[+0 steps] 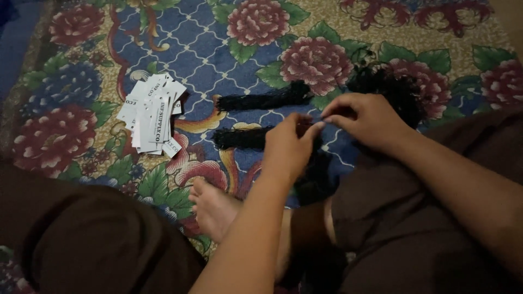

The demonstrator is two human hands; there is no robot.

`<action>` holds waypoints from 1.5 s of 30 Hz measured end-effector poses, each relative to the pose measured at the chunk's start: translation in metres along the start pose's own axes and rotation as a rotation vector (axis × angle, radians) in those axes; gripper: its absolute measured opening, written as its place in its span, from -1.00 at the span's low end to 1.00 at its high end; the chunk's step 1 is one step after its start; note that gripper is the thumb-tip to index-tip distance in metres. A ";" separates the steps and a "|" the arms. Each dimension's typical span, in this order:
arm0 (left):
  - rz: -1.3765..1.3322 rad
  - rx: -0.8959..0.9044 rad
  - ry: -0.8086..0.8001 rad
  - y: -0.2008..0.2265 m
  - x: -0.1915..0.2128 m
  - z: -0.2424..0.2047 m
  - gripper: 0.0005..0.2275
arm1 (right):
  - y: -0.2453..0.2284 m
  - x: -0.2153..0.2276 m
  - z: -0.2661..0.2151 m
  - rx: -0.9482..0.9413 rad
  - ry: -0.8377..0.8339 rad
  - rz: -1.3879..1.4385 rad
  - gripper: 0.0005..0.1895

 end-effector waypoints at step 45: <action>0.021 0.025 0.163 -0.027 0.036 -0.003 -0.78 | 0.076 0.032 -0.007 -0.444 0.218 -0.128 -0.84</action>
Point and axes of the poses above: each hand's wrist, its own z-axis towards the middle knuckle, its own x-axis out of the back of the hand, y = z × x, the point moved 6 cm from there along z, towards the middle knuckle, and after that the axes turned 4 degrees about z, right-handed, at the moved point
